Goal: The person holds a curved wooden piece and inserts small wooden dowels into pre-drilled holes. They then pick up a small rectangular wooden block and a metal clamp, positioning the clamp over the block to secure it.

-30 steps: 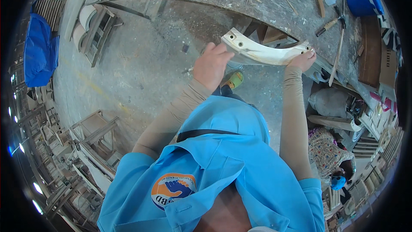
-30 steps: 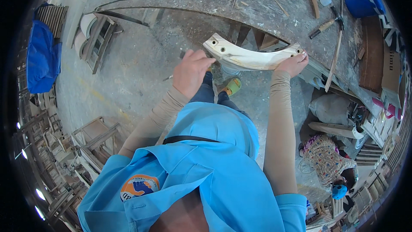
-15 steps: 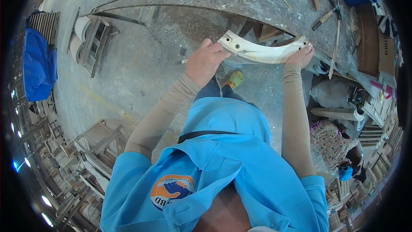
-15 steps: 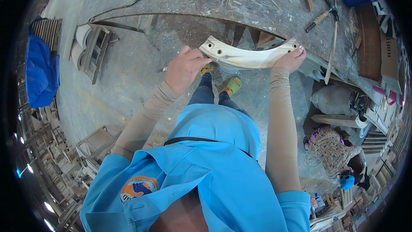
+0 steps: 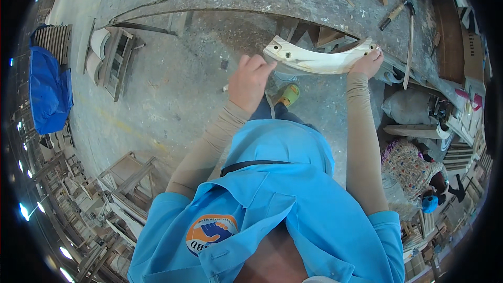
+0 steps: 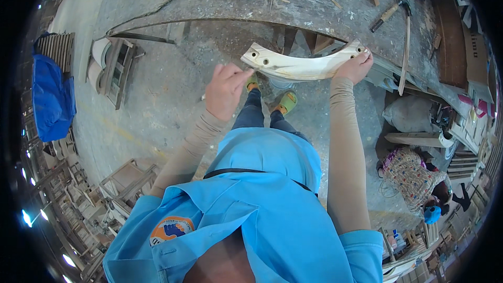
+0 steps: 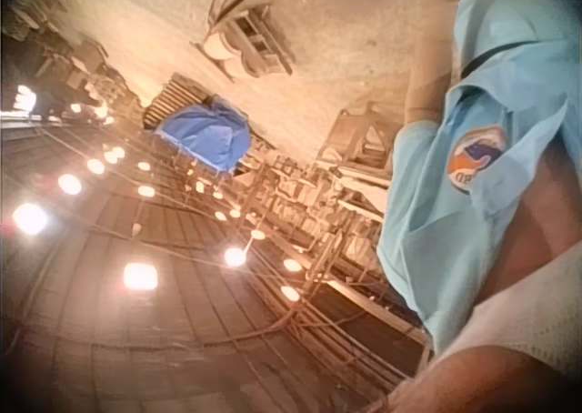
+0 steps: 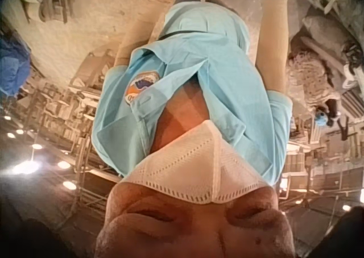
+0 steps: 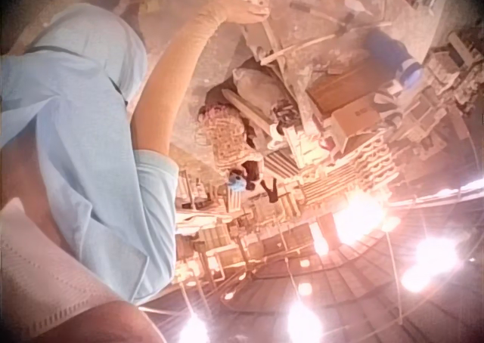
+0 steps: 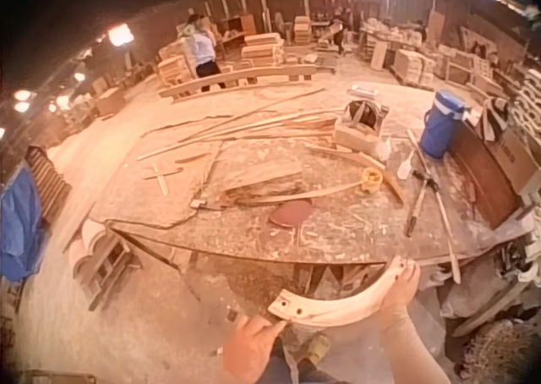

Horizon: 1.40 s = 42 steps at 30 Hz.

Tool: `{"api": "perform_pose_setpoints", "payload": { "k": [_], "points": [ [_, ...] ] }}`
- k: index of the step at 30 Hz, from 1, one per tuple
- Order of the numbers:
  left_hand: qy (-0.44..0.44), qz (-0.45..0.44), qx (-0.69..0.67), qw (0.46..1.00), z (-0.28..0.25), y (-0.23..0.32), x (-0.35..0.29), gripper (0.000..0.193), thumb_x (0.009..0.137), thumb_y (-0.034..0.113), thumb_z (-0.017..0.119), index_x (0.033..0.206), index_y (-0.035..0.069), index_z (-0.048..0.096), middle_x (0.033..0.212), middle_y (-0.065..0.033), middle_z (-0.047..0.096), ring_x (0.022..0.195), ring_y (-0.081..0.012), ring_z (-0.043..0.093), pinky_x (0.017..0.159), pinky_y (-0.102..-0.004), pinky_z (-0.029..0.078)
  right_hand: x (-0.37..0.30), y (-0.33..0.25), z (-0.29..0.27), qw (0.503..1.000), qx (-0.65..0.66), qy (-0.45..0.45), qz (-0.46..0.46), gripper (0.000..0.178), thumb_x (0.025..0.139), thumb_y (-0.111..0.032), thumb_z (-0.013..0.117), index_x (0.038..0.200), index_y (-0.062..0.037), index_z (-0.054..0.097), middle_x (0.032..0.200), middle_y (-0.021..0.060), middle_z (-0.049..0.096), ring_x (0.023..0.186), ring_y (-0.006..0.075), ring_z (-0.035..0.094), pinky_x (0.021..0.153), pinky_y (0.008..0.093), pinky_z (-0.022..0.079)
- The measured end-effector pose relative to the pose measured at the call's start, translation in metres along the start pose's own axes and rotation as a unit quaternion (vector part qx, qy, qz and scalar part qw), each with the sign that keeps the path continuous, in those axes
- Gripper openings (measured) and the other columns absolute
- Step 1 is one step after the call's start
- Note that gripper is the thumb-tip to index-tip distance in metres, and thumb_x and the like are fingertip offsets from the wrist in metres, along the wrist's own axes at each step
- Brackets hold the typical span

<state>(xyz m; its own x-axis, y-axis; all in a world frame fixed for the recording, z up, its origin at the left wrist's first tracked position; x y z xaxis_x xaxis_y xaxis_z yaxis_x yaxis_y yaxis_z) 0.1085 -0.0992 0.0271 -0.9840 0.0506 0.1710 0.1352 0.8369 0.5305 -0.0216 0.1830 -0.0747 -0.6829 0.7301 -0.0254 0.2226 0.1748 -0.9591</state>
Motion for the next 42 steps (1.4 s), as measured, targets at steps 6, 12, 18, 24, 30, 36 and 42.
{"api": "perform_pose_setpoints", "payload": {
  "k": [6,12,18,24,30,36,42],
  "points": [
    [0.037,0.027,-0.046,0.998,0.01,0.009,-0.002,0.026,0.073,0.003,0.069,0.097,0.012,0.072,0.085,-0.0016,0.058,0.08,-0.0217,0.05,0.07,-0.0301,0.044,0.002,0.006,-0.001,1.0,0.023,0.004,0.006,0.038,0.099,-0.028,0.039,0.117,0.0018,0.054,0.114,0.0175,0.058,0.103,0.0265,0.057,0.088,0.0352,0.045],
    [0.066,0.045,-0.008,0.997,0.02,0.003,-0.007,0.028,0.072,0.002,0.069,0.098,0.012,0.071,0.088,-0.0009,0.059,0.082,-0.0214,0.05,0.071,-0.0297,0.043,-0.006,-0.008,-0.002,1.0,0.021,-0.001,0.005,0.038,0.099,-0.026,0.038,0.117,0.003,0.053,0.114,0.0177,0.058,0.103,0.0264,0.057,0.09,0.0347,0.044],
    [0.055,0.029,0.063,0.996,-0.006,-0.008,-0.011,0.033,0.07,0.001,0.068,0.101,0.012,0.071,0.09,-0.0015,0.059,0.083,-0.0216,0.049,0.071,-0.0306,0.043,-0.003,-0.005,-0.002,1.0,0.002,-0.001,-0.009,0.037,0.099,-0.026,0.038,0.116,0.0034,0.053,0.114,0.0178,0.058,0.102,0.0266,0.057,0.09,0.0342,0.043],
    [0.075,0.015,0.045,0.996,0.008,0.003,-0.01,0.03,0.074,0.003,0.063,0.101,0.011,0.07,0.087,-0.0024,0.057,0.081,-0.0222,0.05,0.07,-0.0316,0.045,-0.002,-0.004,-0.001,1.0,-0.003,-0.003,-0.022,0.037,0.099,-0.026,0.038,0.116,0.0036,0.053,0.114,0.0178,0.057,0.102,0.0273,0.057,0.09,0.0352,0.044],
    [0.035,0.028,0.036,0.998,0.03,0.038,-0.018,0.027,0.074,0.005,0.062,0.1,0.01,0.069,0.083,-0.0014,0.055,0.08,-0.0227,0.051,0.065,-0.0316,0.046,0.001,0.002,0.0,1.0,0.004,-0.012,-0.015,0.039,0.1,-0.027,0.037,0.119,0.004,0.051,0.117,0.0191,0.057,0.106,0.0291,0.056,0.092,0.0369,0.043],
    [0.068,-0.006,0.042,0.997,0.019,0.021,-0.011,0.026,0.074,0.006,0.061,0.099,0.01,0.069,0.083,-0.0014,0.055,0.08,-0.0222,0.051,0.065,-0.0315,0.047,0.0,0.004,-0.002,1.0,0.001,-0.011,-0.014,0.039,0.1,-0.027,0.036,0.119,0.0046,0.05,0.118,0.0204,0.057,0.106,0.0305,0.056,0.093,0.0373,0.043],
    [0.043,0.005,0.001,0.999,0.026,0.036,-0.013,0.025,0.074,0.005,0.062,0.098,0.01,0.069,0.084,-0.0004,0.055,0.08,-0.0224,0.051,0.066,-0.0313,0.048,-0.007,-0.01,0.0,1.0,0.0,-0.013,0.016,0.041,0.1,-0.027,0.035,0.119,0.0057,0.05,0.118,0.0215,0.056,0.106,0.0314,0.056,0.093,0.0383,0.042]
  ]
}}
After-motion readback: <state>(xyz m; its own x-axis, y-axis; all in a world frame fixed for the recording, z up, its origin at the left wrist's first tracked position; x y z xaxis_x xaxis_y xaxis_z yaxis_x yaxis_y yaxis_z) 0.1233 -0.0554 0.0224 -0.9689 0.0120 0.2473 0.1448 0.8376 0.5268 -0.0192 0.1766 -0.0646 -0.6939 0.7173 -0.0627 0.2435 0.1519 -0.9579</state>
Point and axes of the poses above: each hand's wrist, its own x-axis towards the middle knuckle, its own z-axis out of the palm, y = z × x, the point moved 3 cm from there along x, towards the middle knuckle
